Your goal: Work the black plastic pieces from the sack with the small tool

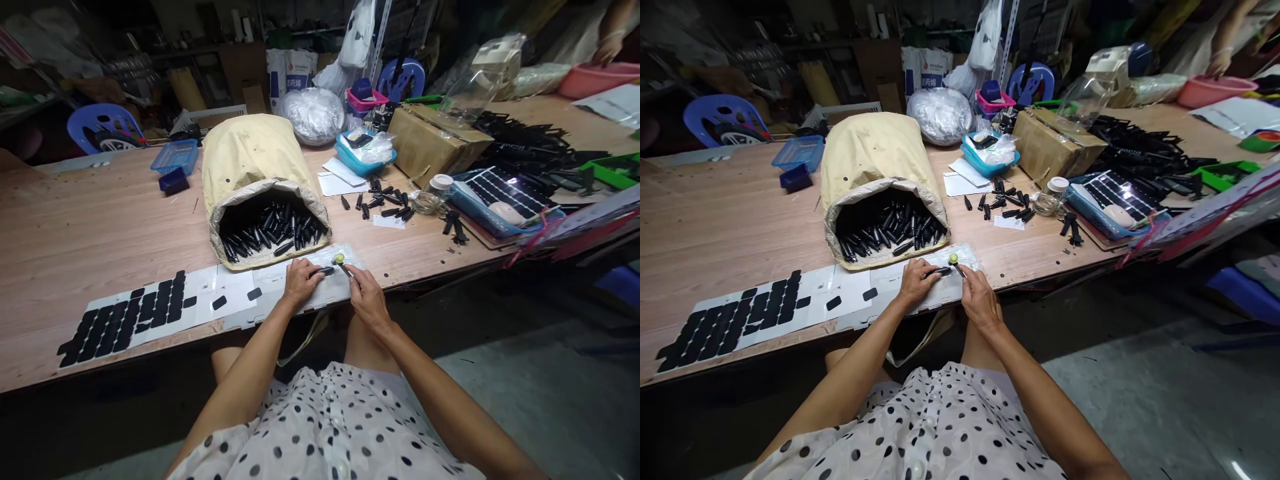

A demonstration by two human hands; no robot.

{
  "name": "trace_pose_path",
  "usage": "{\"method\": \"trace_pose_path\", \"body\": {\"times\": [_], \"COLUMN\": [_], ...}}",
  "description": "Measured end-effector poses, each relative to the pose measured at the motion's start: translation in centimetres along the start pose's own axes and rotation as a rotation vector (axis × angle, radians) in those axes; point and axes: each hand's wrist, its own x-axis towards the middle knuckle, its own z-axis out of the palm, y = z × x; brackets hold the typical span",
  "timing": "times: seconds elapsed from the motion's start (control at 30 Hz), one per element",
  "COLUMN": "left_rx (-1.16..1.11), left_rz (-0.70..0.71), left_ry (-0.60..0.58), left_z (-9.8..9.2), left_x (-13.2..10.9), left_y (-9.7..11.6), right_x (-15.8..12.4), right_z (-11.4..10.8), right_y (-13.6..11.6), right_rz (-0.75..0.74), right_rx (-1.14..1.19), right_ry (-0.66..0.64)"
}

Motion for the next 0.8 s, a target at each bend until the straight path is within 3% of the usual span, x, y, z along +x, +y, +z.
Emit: {"method": "trace_pose_path", "body": {"times": [0.13,0.67,0.8], "left_rx": [0.008,-0.019,-0.035], "left_rz": [0.009,-0.009,-0.032], "left_ry": [0.006,-0.010,-0.012], "left_z": [0.1,0.2,0.5], "left_x": [0.0,0.2,0.2], "left_y": [-0.1,0.2,0.2], "right_x": [-0.3,-1.0,0.5], "right_z": [-0.3,0.2,-0.5], "right_y": [-0.6,-2.2,-1.2], "right_rz": [-0.050,-0.011,0.027], "right_rx": [-0.026,-0.194,-0.197], "right_ry": [0.022,-0.182,-0.111]}}
